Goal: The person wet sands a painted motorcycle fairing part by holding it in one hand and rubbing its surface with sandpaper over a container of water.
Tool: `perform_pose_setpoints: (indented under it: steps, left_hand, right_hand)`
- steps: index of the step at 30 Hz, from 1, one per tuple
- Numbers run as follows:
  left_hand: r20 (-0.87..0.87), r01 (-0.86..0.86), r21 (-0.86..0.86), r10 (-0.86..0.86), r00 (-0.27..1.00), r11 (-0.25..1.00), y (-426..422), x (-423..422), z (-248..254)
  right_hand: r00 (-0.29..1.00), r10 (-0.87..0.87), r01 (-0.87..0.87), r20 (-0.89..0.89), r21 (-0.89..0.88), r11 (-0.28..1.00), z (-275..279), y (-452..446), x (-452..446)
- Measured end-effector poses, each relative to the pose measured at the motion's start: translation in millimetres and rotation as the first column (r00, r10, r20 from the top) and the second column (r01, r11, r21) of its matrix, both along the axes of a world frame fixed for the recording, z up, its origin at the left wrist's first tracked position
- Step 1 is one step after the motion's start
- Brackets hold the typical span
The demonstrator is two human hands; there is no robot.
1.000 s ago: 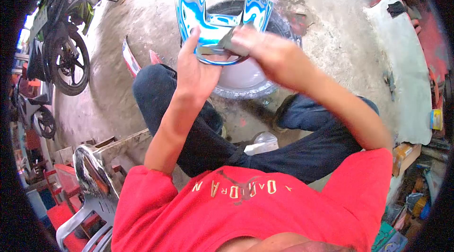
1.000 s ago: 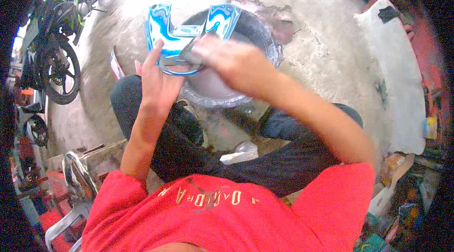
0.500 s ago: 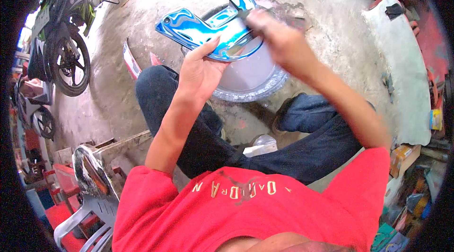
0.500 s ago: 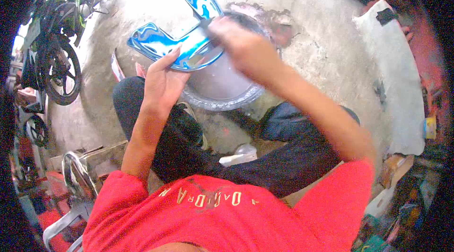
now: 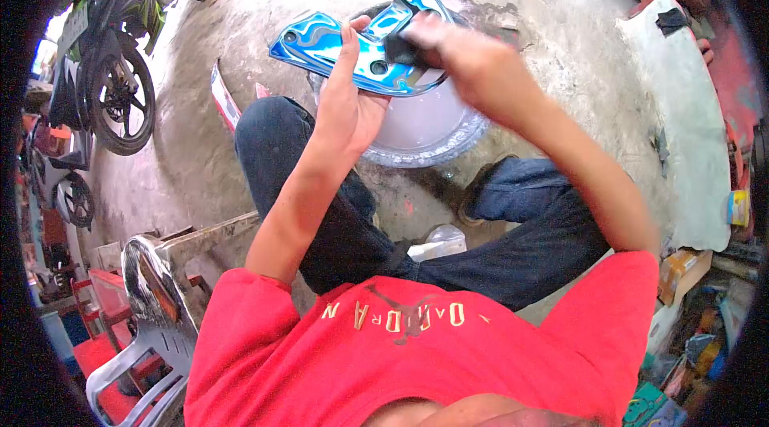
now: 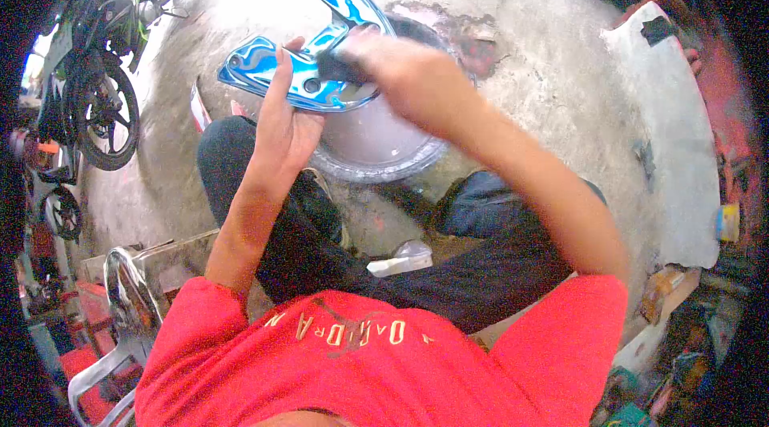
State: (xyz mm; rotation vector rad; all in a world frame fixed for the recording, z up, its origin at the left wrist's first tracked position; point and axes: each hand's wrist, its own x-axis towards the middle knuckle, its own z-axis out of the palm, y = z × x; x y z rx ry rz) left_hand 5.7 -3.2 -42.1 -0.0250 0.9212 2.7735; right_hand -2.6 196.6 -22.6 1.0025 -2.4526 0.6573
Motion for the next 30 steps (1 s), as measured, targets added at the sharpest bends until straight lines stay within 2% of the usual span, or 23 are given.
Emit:
perform_pose_setpoints:
  steps: [1,3,6,9,13,17,18,20,21,23,25,27,28,30]
  left_hand:
    - [-0.011,-0.008,0.013,0.008,1.000,1.000,2.5,0.9,1.5]
    - [-0.007,-0.016,0.001,0.016,1.000,1.000,4.8,0.0,0.8]
    - [-0.004,-0.027,-0.006,0.027,1.000,1.000,7.1,-3.2,-0.8]
    - [-0.014,-0.012,-0.002,0.012,1.000,1.000,9.8,-6.4,-5.9]
    - [0.050,-0.001,-0.033,0.003,0.999,0.999,12.3,-7.9,-10.2]
    - [0.064,0.005,-0.065,-0.001,0.998,0.998,11.7,-14.4,-17.8]
    - [0.055,0.023,-0.052,-0.021,0.998,0.998,10.9,-15.8,-20.9]
    - [0.060,0.027,-0.047,-0.024,0.998,0.999,13.2,-14.5,-22.2]
    - [0.061,0.029,-0.048,-0.026,0.998,0.998,13.4,-14.8,-22.2]
    - [0.078,0.050,-0.023,-0.048,0.996,0.999,8.3,-17.1,-32.7]
    - [0.093,0.040,-0.021,-0.038,0.995,0.999,1.4,-17.5,-34.0]
    - [0.104,0.008,-0.031,-0.005,0.995,0.999,3.5,-14.1,-28.6]
    - [0.126,-0.001,-0.036,0.006,0.992,0.999,3.3,-11.8,-24.3]
    - [0.095,0.043,-0.031,-0.040,0.995,0.999,-4.1,-6.2,-18.4]
  right_hand:
    - [0.992,-0.111,0.116,0.067,-0.072,0.991,-1.4,7.4,-11.3]
    - [0.988,-0.157,0.157,-0.001,0.011,0.987,-6.6,12.5,-13.1]
    - [0.977,-0.004,0.007,-0.215,0.017,1.000,-6.5,4.3,-3.5]
    - [0.974,-0.176,0.180,0.145,-0.011,0.984,17.7,20.2,-8.1]
    - [0.871,-0.400,0.459,0.285,-0.181,0.870,27.6,53.7,-29.9]
    - [0.921,-0.293,0.352,0.258,-0.221,0.910,12.1,45.1,-24.2]
    - [0.938,-0.278,0.312,0.207,-0.157,0.937,3.8,37.3,-20.0]
    - [0.957,0.043,0.025,0.288,-0.229,0.973,-5.0,17.7,-5.1]
    - [0.989,0.142,-0.144,-0.029,-0.119,0.982,-31.2,10.9,-8.3]
    - [0.975,0.178,-0.167,-0.131,0.093,0.982,-29.2,-0.6,4.3]
    - [0.975,0.196,-0.187,-0.103,0.085,0.979,-34.9,3.8,-8.9]
    - [0.997,0.070,-0.070,0.033,-0.012,0.997,-30.0,11.0,-27.1]
    - [0.949,-0.078,0.105,0.305,-0.071,0.992,-23.7,10.5,-26.4]
    - [0.993,0.052,-0.048,0.107,-0.036,0.998,-26.1,-3.9,-12.8]
